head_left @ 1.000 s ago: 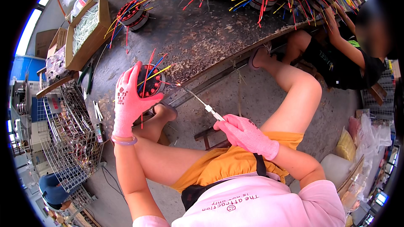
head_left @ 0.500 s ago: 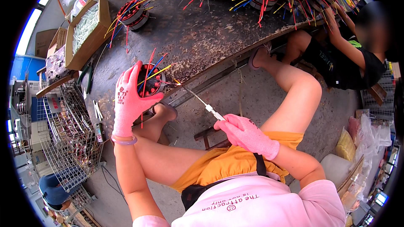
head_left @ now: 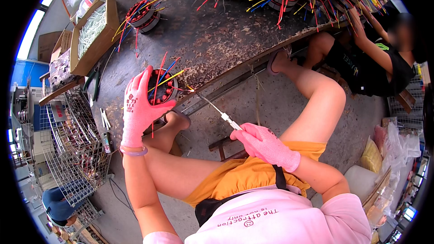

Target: The person uses a soldering iron to connect wires on electromagnetic coils, handling one coil at a time from a large stack on the table and placing completed ones back.

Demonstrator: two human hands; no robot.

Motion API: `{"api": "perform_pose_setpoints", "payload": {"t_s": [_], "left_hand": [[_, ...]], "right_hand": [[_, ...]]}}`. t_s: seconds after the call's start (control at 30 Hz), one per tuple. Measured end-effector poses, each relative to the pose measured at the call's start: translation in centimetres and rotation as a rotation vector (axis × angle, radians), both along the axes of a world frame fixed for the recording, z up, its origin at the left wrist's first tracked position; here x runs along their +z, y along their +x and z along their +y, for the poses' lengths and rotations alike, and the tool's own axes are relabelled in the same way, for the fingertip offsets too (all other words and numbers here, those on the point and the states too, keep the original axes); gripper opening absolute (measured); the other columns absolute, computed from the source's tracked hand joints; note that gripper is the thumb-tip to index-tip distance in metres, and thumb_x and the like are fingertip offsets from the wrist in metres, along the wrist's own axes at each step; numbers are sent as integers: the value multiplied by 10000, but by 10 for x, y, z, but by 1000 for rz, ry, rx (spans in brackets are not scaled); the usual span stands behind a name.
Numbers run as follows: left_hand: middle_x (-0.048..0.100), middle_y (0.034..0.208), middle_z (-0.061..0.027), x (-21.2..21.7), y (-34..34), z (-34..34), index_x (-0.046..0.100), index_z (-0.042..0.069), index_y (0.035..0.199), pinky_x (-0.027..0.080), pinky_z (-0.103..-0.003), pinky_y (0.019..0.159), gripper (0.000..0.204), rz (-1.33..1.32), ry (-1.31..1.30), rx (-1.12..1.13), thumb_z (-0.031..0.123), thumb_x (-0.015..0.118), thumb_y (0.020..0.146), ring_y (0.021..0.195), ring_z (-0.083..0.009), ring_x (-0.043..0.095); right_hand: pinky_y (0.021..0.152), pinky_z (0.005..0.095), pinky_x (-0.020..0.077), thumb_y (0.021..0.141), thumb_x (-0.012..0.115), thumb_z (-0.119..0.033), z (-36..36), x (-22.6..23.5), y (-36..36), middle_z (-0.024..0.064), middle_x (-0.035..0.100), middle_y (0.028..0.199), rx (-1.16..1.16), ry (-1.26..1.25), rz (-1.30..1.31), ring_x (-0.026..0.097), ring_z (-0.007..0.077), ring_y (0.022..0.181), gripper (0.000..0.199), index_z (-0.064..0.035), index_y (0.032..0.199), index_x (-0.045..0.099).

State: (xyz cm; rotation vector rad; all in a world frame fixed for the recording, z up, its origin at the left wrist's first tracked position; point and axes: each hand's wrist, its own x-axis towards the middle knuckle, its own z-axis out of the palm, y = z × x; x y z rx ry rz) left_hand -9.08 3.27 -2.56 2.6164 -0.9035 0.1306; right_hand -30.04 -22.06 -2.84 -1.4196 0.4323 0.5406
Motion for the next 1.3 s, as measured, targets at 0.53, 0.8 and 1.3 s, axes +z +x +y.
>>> {"api": "perform_pose_setpoints", "payload": {"t_s": [0.53, 0.8, 1.3], "left_hand": [[540, 1322, -187, 12, 0, 0, 505, 49, 1389, 348, -479, 1103, 920, 11, -8, -142, 208, 851, 552, 1244, -389, 484], [555, 1278, -193, 14, -2, -5, 541, 60, 1360, 415, -462, 1043, 895, 27, -11, -87, 197, 849, 531, 1189, -380, 518], [550, 1290, -181, 13, -1, -3, 530, 58, 1371, 425, -444, 1026, 882, 13, 10, -90, 197, 833, 555, 1191, -363, 527]], "right_hand": [[467, 227, 296, 1028, 491, -271, -1, 4, 3, -29, 434, 592, -41, 77, -9, 381, 51, 487, 282, -21, 1057, 617], [459, 228, 293, 1028, 496, -291, 2, 5, 4, -30, 434, 589, -40, 91, -2, 376, 48, 481, 297, -22, 1062, 618], [477, 227, 327, 1031, 492, -263, 1, 6, 4, -34, 454, 616, -11, 59, -6, 393, 45, 498, 272, -23, 1060, 617]]}}
